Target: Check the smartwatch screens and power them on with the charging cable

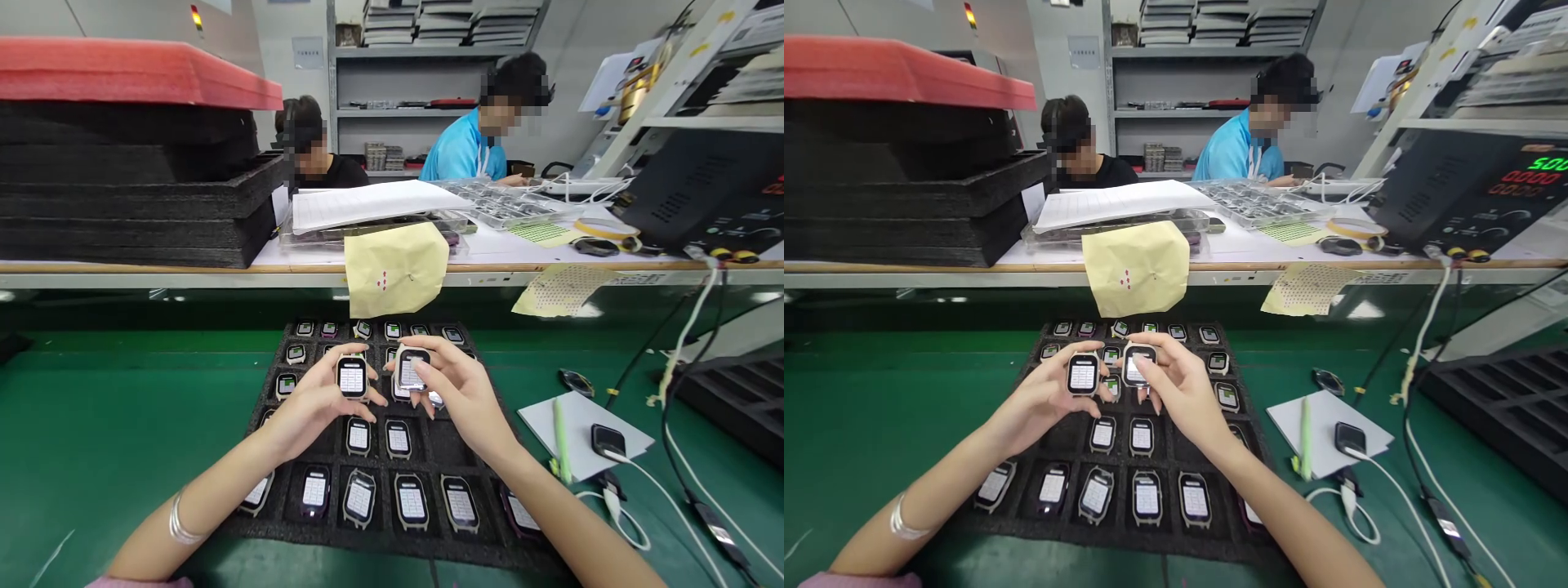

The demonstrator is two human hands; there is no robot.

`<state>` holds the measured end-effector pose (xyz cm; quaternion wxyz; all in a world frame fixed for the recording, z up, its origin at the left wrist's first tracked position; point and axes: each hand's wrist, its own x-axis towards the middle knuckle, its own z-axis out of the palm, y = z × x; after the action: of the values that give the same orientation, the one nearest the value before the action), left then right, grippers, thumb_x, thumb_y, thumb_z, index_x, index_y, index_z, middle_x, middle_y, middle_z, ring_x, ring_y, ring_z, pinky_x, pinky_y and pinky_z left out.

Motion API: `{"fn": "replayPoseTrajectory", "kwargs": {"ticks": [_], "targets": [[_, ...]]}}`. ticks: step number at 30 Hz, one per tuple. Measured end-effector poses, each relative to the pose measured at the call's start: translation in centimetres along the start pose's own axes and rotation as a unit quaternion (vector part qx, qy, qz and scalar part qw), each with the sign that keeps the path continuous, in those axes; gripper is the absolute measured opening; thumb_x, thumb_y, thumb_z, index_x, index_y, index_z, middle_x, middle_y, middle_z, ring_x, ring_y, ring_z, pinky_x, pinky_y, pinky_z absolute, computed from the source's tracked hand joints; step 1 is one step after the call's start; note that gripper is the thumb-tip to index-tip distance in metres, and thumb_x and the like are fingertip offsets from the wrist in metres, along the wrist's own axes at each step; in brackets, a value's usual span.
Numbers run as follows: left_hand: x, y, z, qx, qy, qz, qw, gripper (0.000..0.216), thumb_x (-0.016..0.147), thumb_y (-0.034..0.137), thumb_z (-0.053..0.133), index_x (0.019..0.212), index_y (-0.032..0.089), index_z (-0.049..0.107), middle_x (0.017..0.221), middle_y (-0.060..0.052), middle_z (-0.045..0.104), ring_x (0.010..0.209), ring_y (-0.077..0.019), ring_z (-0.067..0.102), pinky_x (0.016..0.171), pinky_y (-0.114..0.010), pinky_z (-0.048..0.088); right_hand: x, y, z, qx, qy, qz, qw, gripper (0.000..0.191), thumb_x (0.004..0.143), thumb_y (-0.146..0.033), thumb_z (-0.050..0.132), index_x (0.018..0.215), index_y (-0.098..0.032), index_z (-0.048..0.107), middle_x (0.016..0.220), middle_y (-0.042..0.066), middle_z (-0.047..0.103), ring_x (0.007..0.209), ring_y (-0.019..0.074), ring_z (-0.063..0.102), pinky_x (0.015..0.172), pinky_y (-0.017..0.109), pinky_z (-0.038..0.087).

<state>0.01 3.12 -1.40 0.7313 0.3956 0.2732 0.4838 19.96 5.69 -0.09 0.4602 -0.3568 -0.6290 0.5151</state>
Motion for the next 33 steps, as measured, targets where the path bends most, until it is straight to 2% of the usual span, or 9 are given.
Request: {"fn": "replayPoseTrajectory", "kwargs": {"ticks": [5,11,14,19,25,26,28,30,33], "targets": [[-0.5,-0.2,1.0,0.088,0.017,0.05,0.995,0.036,0.084,0.018,0.057,0.119,0.021,0.049,0.1,-0.008,0.06,0.087,-0.0207,0.063,0.075,-0.035,0.053,-0.1,-0.1,0.1,-0.016,0.013,-0.017,1.0,0.025,0.088,-0.038,0.059,0.108,-0.023,0.061,0.086,0.006,0.068,0.051,0.0135,0.055,0.037,0.022,0.041],[-0.7,-0.1,1.3,0.126,0.012,0.077,0.989,0.034,0.09,0.032,0.053,0.12,0.019,0.049,0.091,-0.008,0.061,0.078,-0.0192,0.064,0.062,-0.03,0.055,-0.3,-0.1,-0.1,-0.008,-0.011,-0.034,0.999,0.027,0.09,-0.039,0.055,0.11,-0.022,0.061,0.093,0.008,0.068,0.055,0.0159,0.058,0.037,0.024,0.042],[-0.9,0.0,1.3,0.128,0.018,0.091,0.987,0.036,0.09,0.029,0.052,0.124,0.018,0.047,0.092,-0.009,0.061,0.08,-0.02,0.064,0.063,-0.031,0.055,-0.7,-0.4,0.0,-0.004,-0.015,-0.039,0.999,0.027,0.09,-0.036,0.055,0.112,-0.023,0.062,0.091,0.007,0.068,0.058,0.0166,0.06,0.039,0.024,0.045],[-1.4,0.2,1.3,0.036,-0.004,0.066,0.997,0.044,0.083,0.016,0.052,0.127,0.017,0.045,0.097,-0.01,0.063,0.086,-0.0231,0.064,0.07,-0.037,0.056,-0.9,-0.8,0.5,0.004,-0.011,-0.022,1.0,0.028,0.087,-0.032,0.06,0.114,-0.023,0.06,0.088,0.006,0.067,0.058,0.0157,0.06,0.042,0.023,0.046],[-1.6,0.0,1.3,0.017,-0.017,0.062,0.998,0.049,0.078,0.008,0.054,0.125,0.02,0.047,0.097,-0.008,0.063,0.085,-0.0221,0.065,0.071,-0.035,0.056,-1.9,-1.8,0.9,0.018,0.003,-0.019,1.0,0.022,0.085,-0.03,0.065,0.106,-0.023,0.062,0.085,0.006,0.068,0.052,0.0123,0.057,0.039,0.02,0.043],[-1.7,0.0,1.3,0.021,-0.016,0.06,0.998,0.048,0.079,0.009,0.055,0.125,0.021,0.048,0.096,-0.007,0.063,0.085,-0.0217,0.065,0.071,-0.035,0.056,-2.6,-2.3,1.0,0.042,-0.016,-0.011,0.999,0.026,0.084,-0.029,0.067,0.109,-0.024,0.061,0.089,0.007,0.068,0.054,0.0131,0.059,0.04,0.021,0.046],[-1.8,-0.1,1.3,0.032,-0.01,0.051,0.998,0.045,0.083,0.013,0.056,0.126,0.022,0.048,0.097,-0.007,0.063,0.084,-0.0208,0.065,0.073,-0.035,0.055,-4.4,-3.6,1.2,0.109,-0.093,0.022,0.989,0.048,0.077,-0.03,0.075,0.121,-0.028,0.055,0.101,0.009,0.067,0.064,0.0176,0.064,0.047,0.024,0.052],[-2.0,-0.1,1.5,0.043,-0.003,0.043,0.998,0.041,0.087,0.02,0.055,0.127,0.022,0.047,0.096,-0.007,0.063,0.083,-0.0203,0.064,0.073,-0.035,0.055,-6.5,-5.1,1.4,0.176,-0.181,0.067,0.965,0.072,0.07,-0.031,0.081,0.132,-0.03,0.045,0.11,0.011,0.064,0.079,0.0237,0.068,0.058,0.03,0.058],[-2.1,-0.3,1.9,0.049,-0.002,0.047,0.998,0.039,0.09,0.025,0.052,0.129,0.021,0.045,0.093,-0.008,0.061,0.082,-0.0204,0.064,0.068,-0.032,0.054,-9.1,-6.7,1.6,0.236,-0.222,0.108,0.94,0.058,0.081,-0.041,0.071,0.133,-0.034,0.046,0.103,0.008,0.067,0.089,0.0257,0.068,0.071,0.032,0.057]]}}
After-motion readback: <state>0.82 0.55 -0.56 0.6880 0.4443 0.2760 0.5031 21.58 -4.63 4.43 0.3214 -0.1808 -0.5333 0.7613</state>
